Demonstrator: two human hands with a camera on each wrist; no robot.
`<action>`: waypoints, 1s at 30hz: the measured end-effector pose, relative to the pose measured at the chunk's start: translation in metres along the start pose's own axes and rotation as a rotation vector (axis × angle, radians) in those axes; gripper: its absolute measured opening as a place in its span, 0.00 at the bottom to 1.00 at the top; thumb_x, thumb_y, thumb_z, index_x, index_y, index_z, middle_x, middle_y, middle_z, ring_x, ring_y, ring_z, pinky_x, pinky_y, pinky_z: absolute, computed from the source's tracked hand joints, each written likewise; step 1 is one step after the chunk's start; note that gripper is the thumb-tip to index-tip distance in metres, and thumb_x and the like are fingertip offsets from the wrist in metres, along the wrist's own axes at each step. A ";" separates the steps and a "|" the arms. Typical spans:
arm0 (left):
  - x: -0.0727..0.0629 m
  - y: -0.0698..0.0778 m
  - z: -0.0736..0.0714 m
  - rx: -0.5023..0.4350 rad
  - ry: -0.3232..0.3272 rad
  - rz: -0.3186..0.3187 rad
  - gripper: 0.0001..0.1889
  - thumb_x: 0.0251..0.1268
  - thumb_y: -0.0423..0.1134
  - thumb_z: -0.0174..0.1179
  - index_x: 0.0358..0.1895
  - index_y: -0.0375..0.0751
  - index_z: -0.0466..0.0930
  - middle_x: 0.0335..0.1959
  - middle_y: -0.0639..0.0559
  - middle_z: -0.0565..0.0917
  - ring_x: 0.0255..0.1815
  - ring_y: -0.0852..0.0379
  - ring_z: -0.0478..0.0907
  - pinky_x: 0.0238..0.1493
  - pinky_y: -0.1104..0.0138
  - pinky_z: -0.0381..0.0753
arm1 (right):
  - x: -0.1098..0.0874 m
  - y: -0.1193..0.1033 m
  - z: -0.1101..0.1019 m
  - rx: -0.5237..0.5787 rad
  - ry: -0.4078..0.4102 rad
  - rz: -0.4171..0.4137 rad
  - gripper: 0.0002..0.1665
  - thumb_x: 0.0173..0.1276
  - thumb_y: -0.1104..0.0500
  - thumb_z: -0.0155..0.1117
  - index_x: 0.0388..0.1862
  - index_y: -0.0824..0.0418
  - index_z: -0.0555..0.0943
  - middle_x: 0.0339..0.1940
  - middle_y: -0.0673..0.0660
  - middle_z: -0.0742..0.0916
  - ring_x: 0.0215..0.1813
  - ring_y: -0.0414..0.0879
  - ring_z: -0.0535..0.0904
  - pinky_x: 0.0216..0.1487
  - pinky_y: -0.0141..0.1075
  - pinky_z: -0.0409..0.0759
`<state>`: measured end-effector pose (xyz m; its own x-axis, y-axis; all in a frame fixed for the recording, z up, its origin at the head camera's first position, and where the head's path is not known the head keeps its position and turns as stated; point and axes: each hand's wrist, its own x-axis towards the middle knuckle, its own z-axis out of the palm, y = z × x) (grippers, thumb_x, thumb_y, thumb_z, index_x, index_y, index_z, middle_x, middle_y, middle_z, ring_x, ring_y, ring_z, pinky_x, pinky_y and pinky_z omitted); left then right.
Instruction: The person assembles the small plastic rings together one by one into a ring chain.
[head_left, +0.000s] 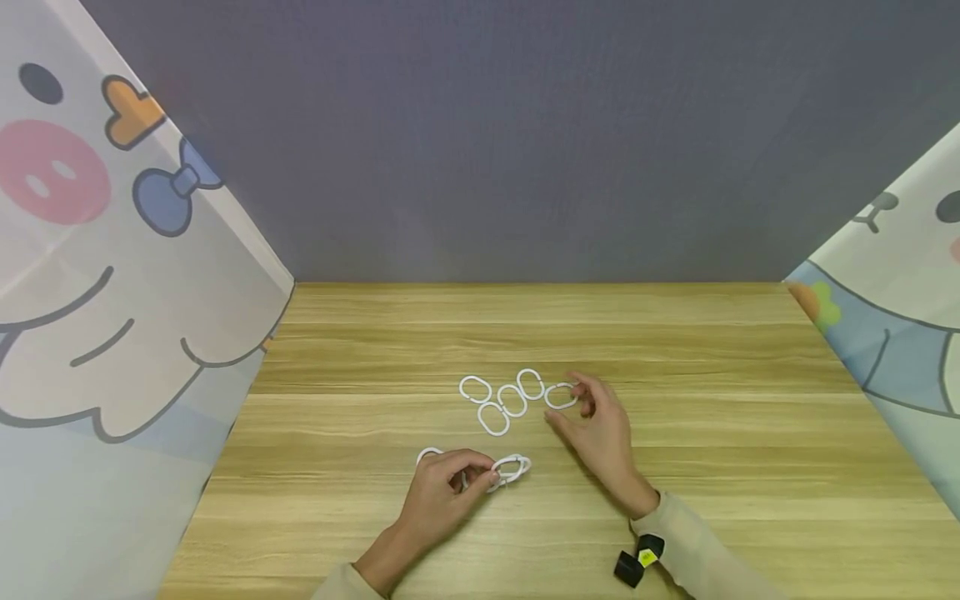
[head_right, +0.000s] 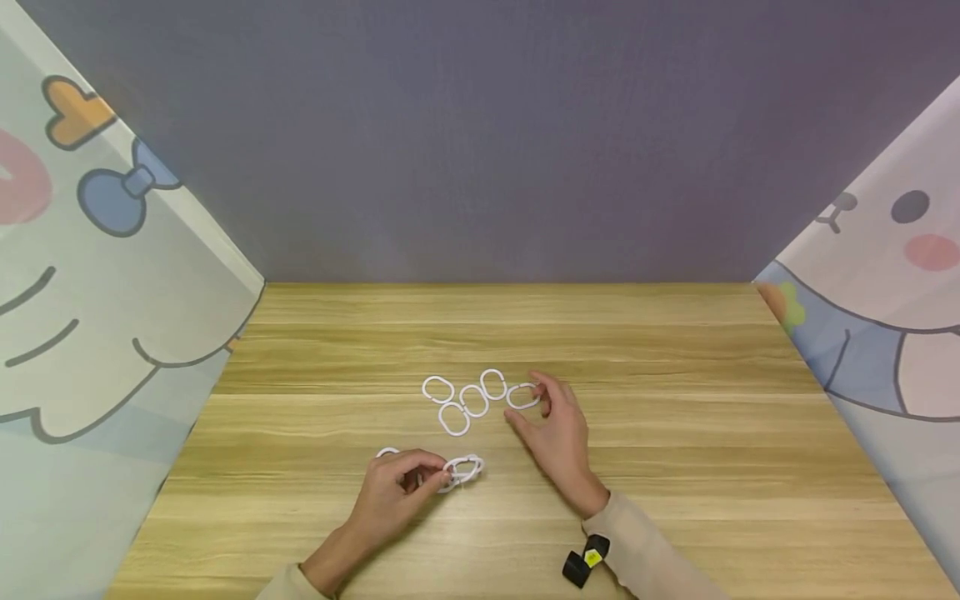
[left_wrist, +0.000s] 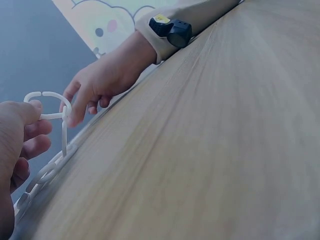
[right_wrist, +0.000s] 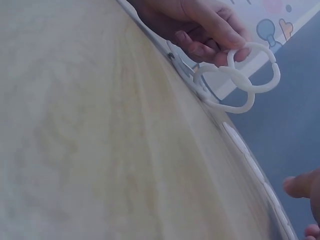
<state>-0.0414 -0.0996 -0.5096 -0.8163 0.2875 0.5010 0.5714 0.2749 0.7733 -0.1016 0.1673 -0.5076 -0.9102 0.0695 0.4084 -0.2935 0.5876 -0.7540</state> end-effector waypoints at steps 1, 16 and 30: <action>0.000 0.000 0.000 0.000 -0.001 0.000 0.04 0.67 0.30 0.78 0.41 0.41 0.93 0.27 0.59 0.89 0.23 0.76 0.69 0.20 0.81 0.68 | 0.001 0.000 0.000 -0.035 -0.004 0.004 0.45 0.51 0.65 0.94 0.68 0.68 0.83 0.43 0.62 0.86 0.36 0.47 0.75 0.38 0.30 0.72; 0.000 -0.002 0.000 -0.006 0.000 -0.013 0.04 0.68 0.31 0.78 0.41 0.40 0.93 0.27 0.59 0.89 0.23 0.75 0.70 0.20 0.80 0.69 | 0.012 0.001 0.001 -0.248 -0.097 0.070 0.59 0.53 0.50 0.95 0.79 0.65 0.74 0.53 0.64 0.87 0.49 0.61 0.83 0.40 0.53 0.81; -0.001 -0.002 0.000 -0.004 -0.009 -0.037 0.03 0.70 0.34 0.77 0.41 0.41 0.93 0.27 0.59 0.89 0.23 0.75 0.69 0.20 0.80 0.69 | 0.015 0.002 -0.001 -0.252 -0.098 0.077 0.53 0.55 0.52 0.90 0.77 0.66 0.77 0.49 0.61 0.90 0.46 0.59 0.83 0.41 0.55 0.81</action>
<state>-0.0415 -0.1003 -0.5115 -0.8361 0.2853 0.4685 0.5404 0.2821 0.7927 -0.1156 0.1698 -0.5025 -0.9546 0.0503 0.2937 -0.1516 0.7665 -0.6241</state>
